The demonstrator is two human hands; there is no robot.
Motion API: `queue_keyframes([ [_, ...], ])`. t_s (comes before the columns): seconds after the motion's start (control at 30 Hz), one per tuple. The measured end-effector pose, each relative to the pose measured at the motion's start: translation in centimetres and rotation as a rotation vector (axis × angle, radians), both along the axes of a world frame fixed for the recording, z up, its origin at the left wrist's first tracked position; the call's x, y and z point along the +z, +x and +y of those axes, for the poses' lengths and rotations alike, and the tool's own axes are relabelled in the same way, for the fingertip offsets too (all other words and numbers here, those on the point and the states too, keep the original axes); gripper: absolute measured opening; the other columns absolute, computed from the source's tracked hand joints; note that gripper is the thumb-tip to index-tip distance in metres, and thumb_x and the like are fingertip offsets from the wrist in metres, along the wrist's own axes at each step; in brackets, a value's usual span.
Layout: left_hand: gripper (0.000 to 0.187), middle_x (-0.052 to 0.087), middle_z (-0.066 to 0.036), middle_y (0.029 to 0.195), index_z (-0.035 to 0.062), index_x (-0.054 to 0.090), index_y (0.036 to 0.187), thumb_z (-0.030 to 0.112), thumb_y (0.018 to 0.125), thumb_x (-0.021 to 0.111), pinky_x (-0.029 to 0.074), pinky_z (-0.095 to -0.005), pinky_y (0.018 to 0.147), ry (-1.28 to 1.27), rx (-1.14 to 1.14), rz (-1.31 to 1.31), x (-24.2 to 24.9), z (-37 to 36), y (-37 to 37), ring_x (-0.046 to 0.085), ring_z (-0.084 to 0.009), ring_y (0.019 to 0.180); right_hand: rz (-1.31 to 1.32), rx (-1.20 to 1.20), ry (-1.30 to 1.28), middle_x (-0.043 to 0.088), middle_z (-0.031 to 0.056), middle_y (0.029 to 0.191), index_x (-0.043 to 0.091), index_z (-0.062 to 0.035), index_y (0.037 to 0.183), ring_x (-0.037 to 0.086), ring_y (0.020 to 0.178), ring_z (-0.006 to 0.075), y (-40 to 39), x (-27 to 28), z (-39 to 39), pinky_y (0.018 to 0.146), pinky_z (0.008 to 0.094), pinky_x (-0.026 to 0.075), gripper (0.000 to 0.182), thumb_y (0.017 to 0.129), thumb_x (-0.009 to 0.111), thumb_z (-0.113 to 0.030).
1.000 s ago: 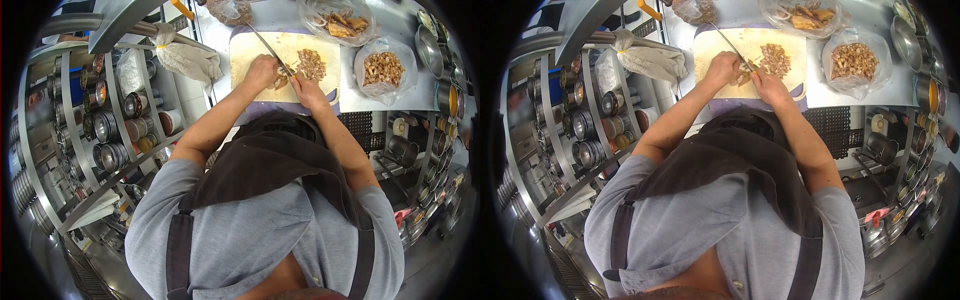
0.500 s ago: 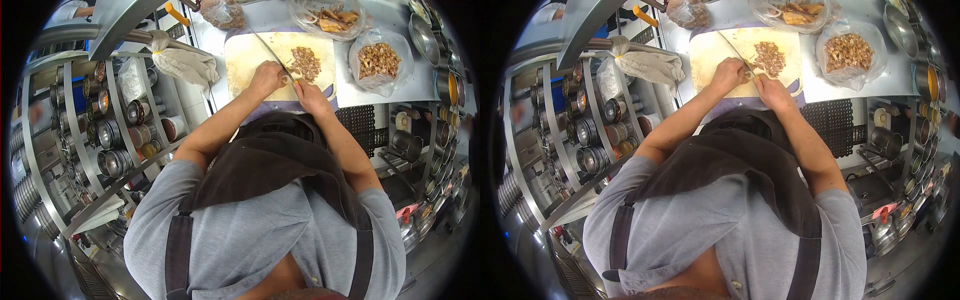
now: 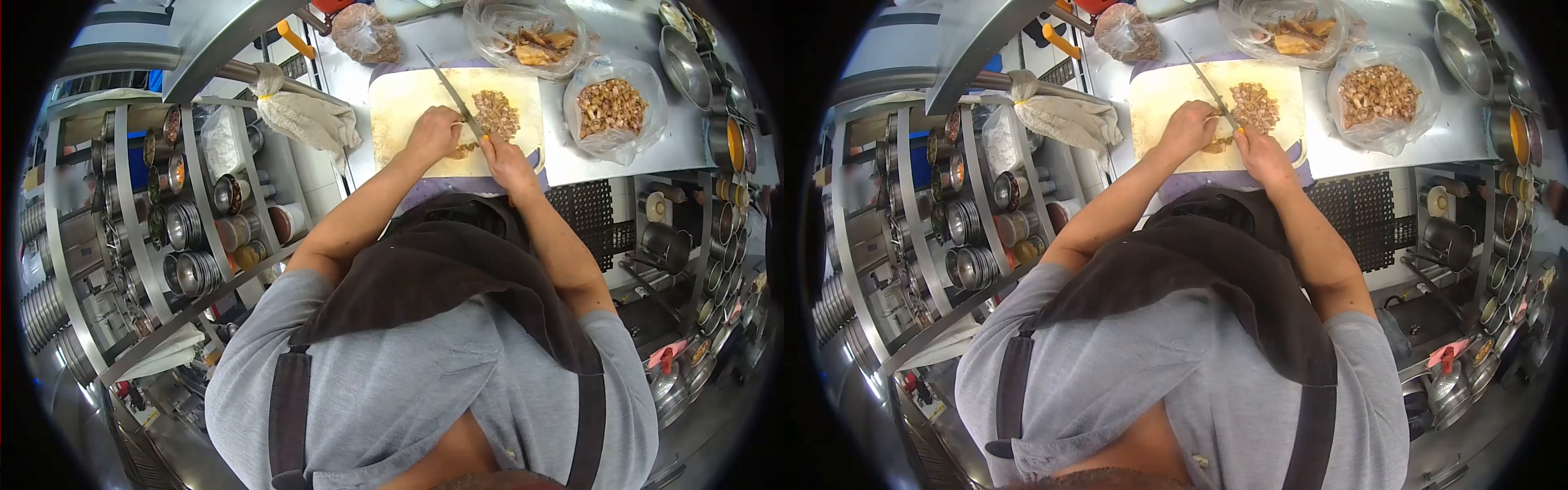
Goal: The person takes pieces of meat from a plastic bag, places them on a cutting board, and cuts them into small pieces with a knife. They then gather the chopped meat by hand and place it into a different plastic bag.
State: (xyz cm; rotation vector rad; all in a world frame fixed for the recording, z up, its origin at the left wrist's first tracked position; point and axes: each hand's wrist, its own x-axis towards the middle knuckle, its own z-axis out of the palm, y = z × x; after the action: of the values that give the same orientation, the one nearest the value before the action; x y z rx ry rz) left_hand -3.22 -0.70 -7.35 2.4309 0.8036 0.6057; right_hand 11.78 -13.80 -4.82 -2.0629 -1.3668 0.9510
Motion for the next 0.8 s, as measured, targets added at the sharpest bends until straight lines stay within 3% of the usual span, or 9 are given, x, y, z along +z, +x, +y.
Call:
queue_keyframes([
  [0.13,0.007,0.063,-0.018,0.079,-0.0001,0.066,0.077,0.006,0.078,0.063,0.050,-0.0439,0.078,0.032,0.024,0.055,-0.5,-0.3,1.5,0.060,-0.0362,0.080,0.077,-0.033,-0.034,0.065,0.0295,0.088,0.057,-0.0013,0.107,0.061,0.087,0.0489,0.5,0.8,-0.2,0.076,0.0558,0.046,0.040,0.102,0.043,-0.039],
  [0.3,0.009,0.065,-0.018,0.084,0.0000,0.068,0.084,0.006,0.079,0.063,0.050,-0.0436,0.078,0.055,-0.003,0.056,-0.9,0.1,1.0,0.060,-0.0361,0.082,0.288,-0.152,-0.189,0.066,0.0286,0.085,0.058,-0.0015,0.106,0.062,0.084,0.0486,0.8,3.2,-0.7,0.075,0.0553,0.047,0.038,0.102,0.046,-0.037],
  [0.47,0.011,0.066,-0.018,0.088,0.0001,0.068,0.087,0.006,0.079,0.063,0.050,-0.0431,0.081,0.091,0.016,0.076,-0.8,0.3,0.0,0.061,-0.0357,0.086,-0.063,-0.079,0.094,0.066,0.0271,0.083,0.059,-0.0029,0.110,0.063,0.082,0.0471,0.7,2.8,-0.6,0.071,0.0534,0.048,0.036,0.101,0.047,-0.036],
  [0.6,0.013,0.066,-0.018,0.089,-0.0002,0.069,0.088,0.007,0.080,0.063,0.050,-0.0433,0.082,0.010,0.085,0.126,0.6,0.5,-0.8,0.062,-0.0356,0.088,-0.054,-0.096,0.154,0.066,0.0269,0.083,0.059,-0.0031,0.112,0.063,0.081,0.0469,-0.4,4.7,0.4,0.069,0.0532,0.048,0.036,0.101,0.048,-0.036],
  [0.7,0.013,0.066,-0.018,0.089,-0.0004,0.069,0.087,0.008,0.080,0.064,0.050,-0.0436,0.081,-0.011,0.091,0.138,0.5,0.7,-1.2,0.062,-0.0359,0.087,0.001,-0.096,0.240,0.066,0.0272,0.082,0.059,-0.0028,0.112,0.063,0.079,0.0471,-0.6,1.8,1.2,0.069,0.0541,0.048,0.035,0.101,0.049,-0.034],
  [0.8,0.012,0.066,-0.019,0.088,-0.0004,0.069,0.085,0.010,0.080,0.064,0.050,-0.0438,0.081,-0.011,0.062,0.086,0.5,0.4,-0.5,0.062,-0.0362,0.085,-0.128,0.003,0.148,0.065,0.0281,0.079,0.058,-0.0022,0.109,0.063,0.076,0.0470,-0.3,-1.4,1.8,0.068,0.0546,0.048,0.033,0.100,0.049,-0.032],
])
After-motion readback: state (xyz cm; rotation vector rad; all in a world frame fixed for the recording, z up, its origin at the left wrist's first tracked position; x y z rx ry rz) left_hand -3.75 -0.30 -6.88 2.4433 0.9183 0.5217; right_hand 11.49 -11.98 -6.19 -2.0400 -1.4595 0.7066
